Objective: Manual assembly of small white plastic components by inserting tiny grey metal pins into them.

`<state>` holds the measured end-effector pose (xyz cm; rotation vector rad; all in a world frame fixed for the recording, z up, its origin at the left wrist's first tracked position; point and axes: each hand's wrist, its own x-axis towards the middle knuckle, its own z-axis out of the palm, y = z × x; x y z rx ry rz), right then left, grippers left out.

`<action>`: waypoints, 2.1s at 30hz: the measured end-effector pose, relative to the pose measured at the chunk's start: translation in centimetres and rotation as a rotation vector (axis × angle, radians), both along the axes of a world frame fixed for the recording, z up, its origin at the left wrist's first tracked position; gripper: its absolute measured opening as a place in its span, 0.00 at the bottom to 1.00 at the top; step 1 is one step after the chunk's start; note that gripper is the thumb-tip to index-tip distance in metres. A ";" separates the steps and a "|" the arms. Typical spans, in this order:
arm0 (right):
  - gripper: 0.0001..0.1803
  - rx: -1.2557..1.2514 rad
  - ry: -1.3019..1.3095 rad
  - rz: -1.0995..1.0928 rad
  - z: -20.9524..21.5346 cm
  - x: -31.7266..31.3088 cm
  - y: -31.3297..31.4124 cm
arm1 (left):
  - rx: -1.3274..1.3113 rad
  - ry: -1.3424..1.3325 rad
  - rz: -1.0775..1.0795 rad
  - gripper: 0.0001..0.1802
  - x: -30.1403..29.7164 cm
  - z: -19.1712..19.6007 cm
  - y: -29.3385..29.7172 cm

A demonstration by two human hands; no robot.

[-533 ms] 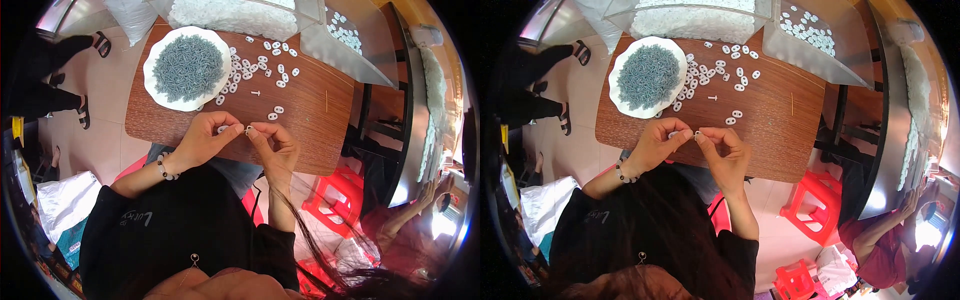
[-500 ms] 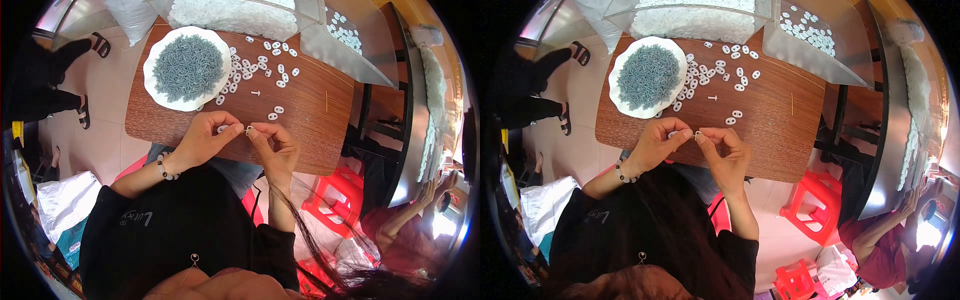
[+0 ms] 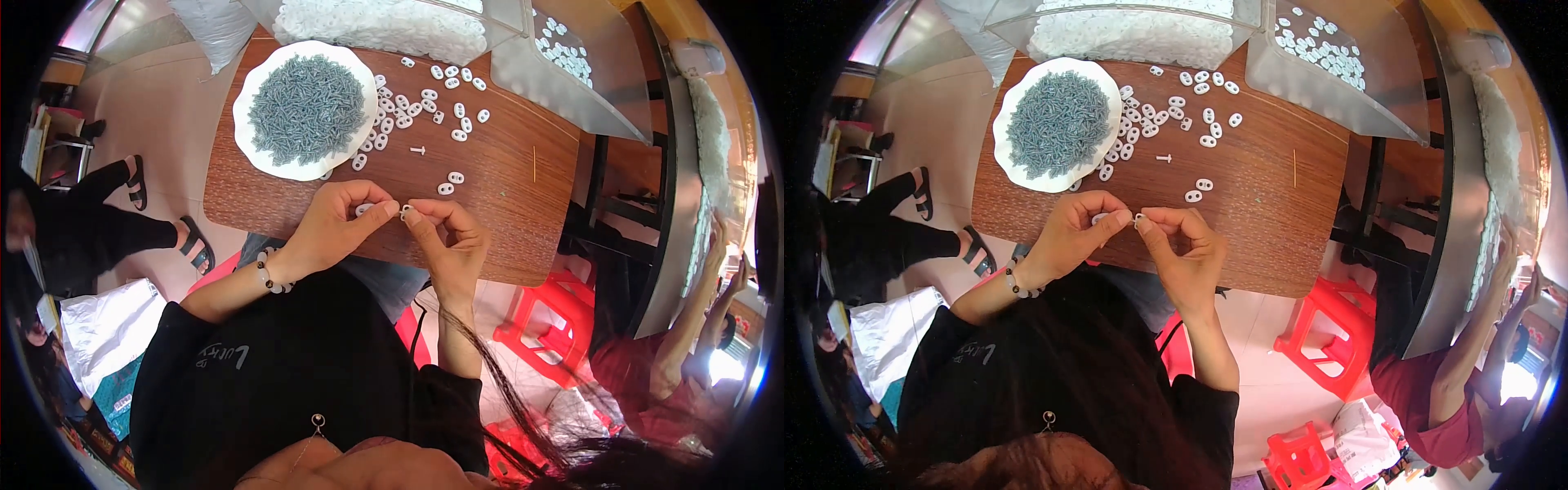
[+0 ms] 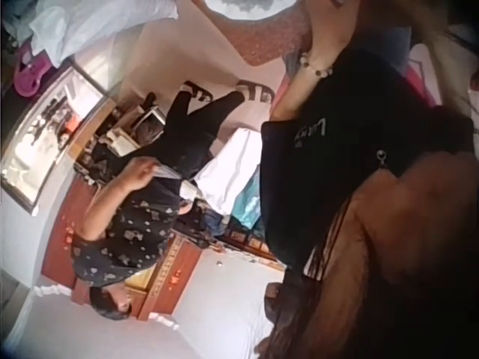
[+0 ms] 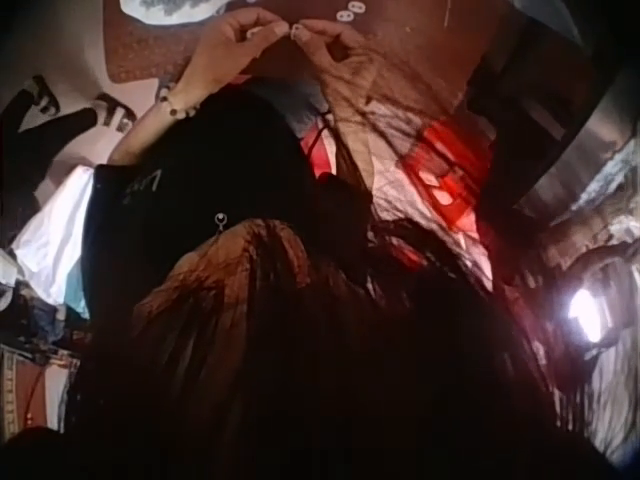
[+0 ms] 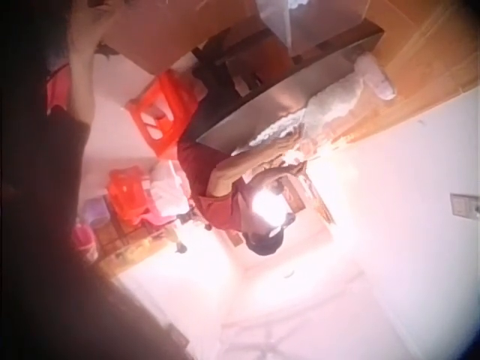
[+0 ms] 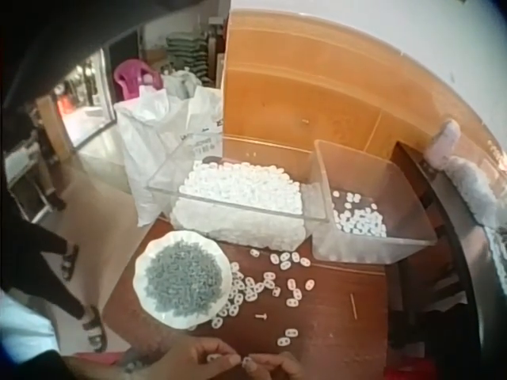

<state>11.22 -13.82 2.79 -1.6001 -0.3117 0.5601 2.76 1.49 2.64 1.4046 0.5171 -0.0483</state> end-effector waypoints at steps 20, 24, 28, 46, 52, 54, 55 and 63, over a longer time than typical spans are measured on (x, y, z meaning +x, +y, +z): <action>0.06 -0.095 -0.012 0.016 -1.3 -0.2 0.8 | 0.135 -0.050 0.079 0.09 0.0 -0.9 -0.3; 0.05 -0.073 0.020 -0.043 -0.8 -0.4 1.0 | 0.179 -0.099 0.080 0.10 0.2 -0.9 -0.4; 0.05 -0.052 0.047 -0.033 -0.8 0.0 0.6 | 0.182 -0.127 0.043 0.10 0.5 -1.0 -0.2; 0.11 0.107 0.170 -0.118 -1.5 0.7 -0.2 | -0.430 0.025 0.041 0.12 -0.4 0.0 1.5; 0.10 0.243 0.141 -0.269 -2.7 1.3 -0.8 | -0.075 -0.030 -0.001 0.10 -0.2 -2.0 0.6; 0.09 0.292 0.145 -0.298 -4.0 0.8 -1.1 | 0.382 -0.045 -0.086 0.13 0.2 -1.1 -0.4; 0.09 0.345 0.147 -0.322 -4.5 0.6 -1.2 | 0.378 -0.045 -0.089 0.13 0.4 -1.4 -0.9; 0.08 0.540 0.228 -0.421 -5.8 -0.3 -1.1 | 0.893 -0.379 -0.179 0.12 2.4 -4.2 -3.8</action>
